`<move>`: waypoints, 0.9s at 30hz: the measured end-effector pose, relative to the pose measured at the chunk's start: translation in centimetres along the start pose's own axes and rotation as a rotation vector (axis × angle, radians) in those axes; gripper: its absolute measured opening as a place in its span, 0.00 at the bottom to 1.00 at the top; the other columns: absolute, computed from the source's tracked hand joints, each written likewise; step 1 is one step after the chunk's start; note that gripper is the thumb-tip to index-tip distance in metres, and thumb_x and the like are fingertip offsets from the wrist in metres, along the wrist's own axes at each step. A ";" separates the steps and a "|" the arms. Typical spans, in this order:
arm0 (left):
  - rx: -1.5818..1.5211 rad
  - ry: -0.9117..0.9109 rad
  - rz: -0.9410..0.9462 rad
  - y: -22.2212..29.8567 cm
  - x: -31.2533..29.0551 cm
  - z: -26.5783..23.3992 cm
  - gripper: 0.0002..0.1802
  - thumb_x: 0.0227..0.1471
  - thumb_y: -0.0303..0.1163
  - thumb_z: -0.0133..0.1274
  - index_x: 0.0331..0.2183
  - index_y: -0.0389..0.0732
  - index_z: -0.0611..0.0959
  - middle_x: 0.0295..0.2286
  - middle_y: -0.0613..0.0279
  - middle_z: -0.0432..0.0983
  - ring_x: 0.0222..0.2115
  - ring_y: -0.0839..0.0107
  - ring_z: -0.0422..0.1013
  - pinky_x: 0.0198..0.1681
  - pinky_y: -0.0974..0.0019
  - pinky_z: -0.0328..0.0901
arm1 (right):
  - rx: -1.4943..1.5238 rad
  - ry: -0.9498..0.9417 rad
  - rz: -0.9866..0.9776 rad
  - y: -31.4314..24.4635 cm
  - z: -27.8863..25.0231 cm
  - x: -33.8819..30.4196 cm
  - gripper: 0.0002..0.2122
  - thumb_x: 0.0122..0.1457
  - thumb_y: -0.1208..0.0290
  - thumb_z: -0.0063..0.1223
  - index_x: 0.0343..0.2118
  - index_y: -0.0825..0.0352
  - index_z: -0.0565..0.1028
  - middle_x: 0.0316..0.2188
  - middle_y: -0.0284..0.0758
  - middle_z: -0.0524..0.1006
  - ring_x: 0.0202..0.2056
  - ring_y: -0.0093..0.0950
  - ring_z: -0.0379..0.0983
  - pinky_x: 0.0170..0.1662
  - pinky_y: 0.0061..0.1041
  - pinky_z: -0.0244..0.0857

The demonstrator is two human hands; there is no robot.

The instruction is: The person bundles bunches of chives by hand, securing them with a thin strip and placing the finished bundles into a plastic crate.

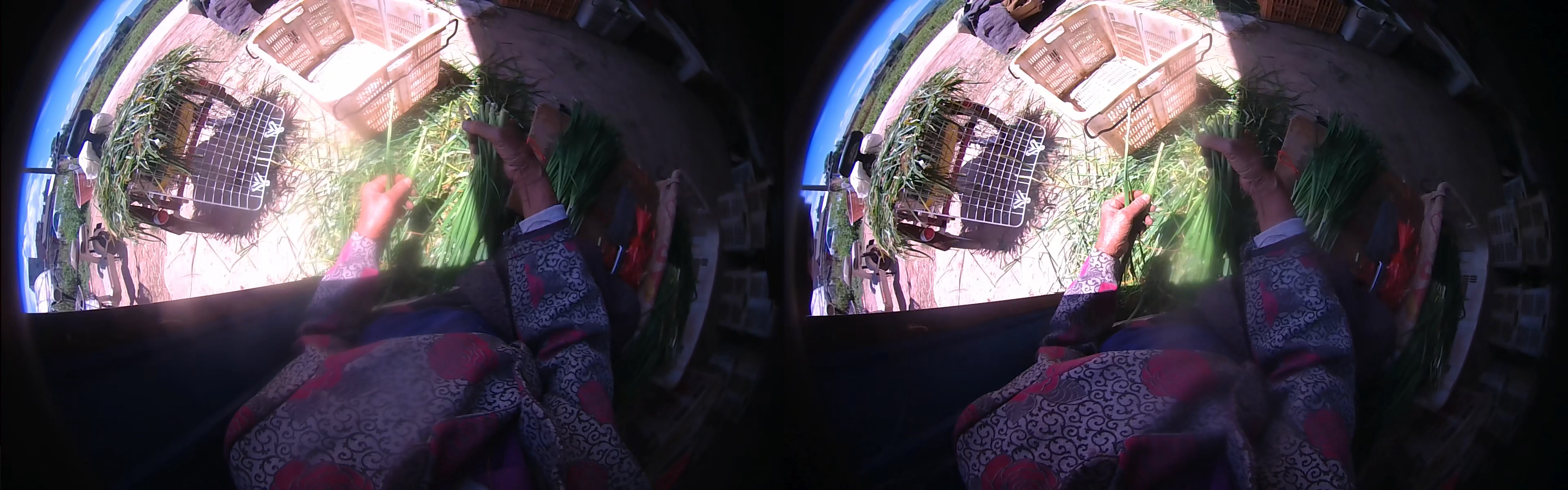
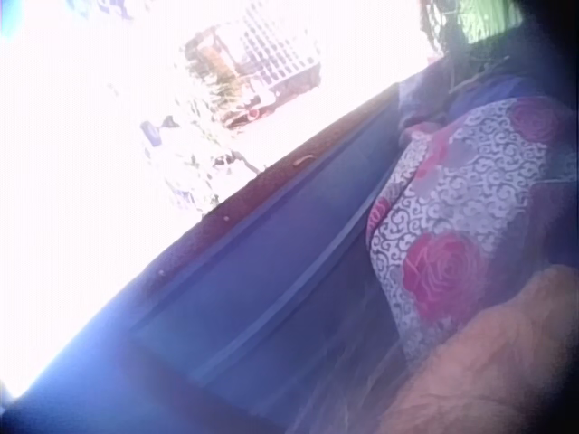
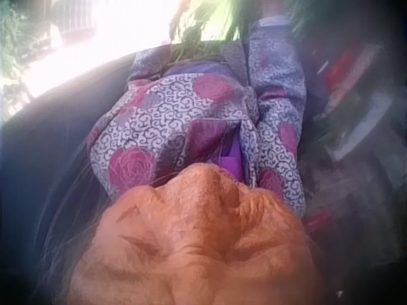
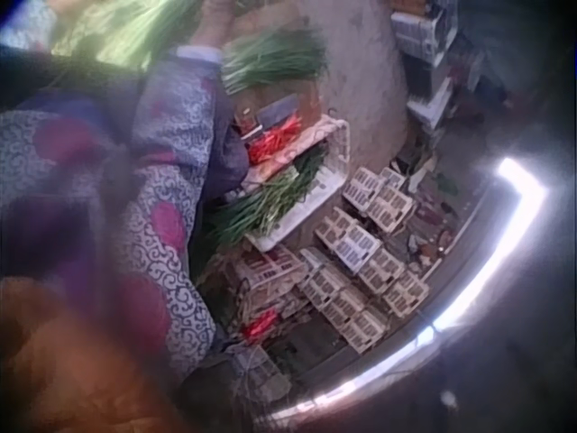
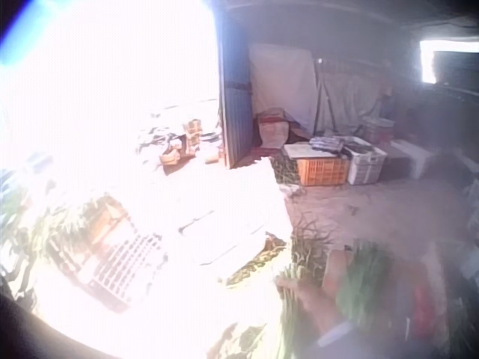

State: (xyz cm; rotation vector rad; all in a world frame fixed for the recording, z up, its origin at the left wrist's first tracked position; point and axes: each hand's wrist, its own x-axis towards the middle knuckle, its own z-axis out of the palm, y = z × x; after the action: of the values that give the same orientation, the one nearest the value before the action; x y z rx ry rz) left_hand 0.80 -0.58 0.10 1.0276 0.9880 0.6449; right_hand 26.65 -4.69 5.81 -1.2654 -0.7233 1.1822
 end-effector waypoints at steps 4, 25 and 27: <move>-0.209 -0.240 -0.103 0.7 0.5 -0.7 0.17 0.60 0.38 0.53 0.39 0.31 0.79 0.26 0.56 0.77 0.20 0.73 0.71 0.18 0.73 0.64 | -0.271 0.196 -0.019 1.8 -1.7 1.4 0.12 0.50 0.68 0.68 0.37 0.63 0.79 0.28 0.28 0.78 0.26 0.18 0.73 0.29 0.21 0.68; -0.027 -0.147 0.083 0.5 0.1 1.2 0.10 0.56 0.26 0.57 0.40 0.32 0.78 0.30 0.52 0.80 0.30 0.65 0.79 0.30 0.67 0.75 | -0.559 -0.270 -0.211 2.7 1.7 1.0 0.11 0.52 0.64 0.63 0.26 0.68 0.79 0.19 0.37 0.76 0.22 0.24 0.73 0.29 0.29 0.65; -0.026 -0.157 0.082 0.6 0.1 0.5 0.10 0.56 0.26 0.57 0.39 0.32 0.78 0.30 0.51 0.80 0.30 0.64 0.79 0.29 0.66 0.75 | -0.421 -0.240 -0.123 2.2 1.1 0.5 0.11 0.51 0.62 0.63 0.27 0.67 0.79 0.18 0.34 0.76 0.22 0.23 0.73 0.28 0.28 0.64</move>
State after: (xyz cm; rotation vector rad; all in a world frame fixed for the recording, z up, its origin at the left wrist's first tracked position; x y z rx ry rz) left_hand 1.33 -0.44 0.72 1.0831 0.8023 0.6330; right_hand 25.18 -4.13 3.86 -1.4088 -1.2598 1.1257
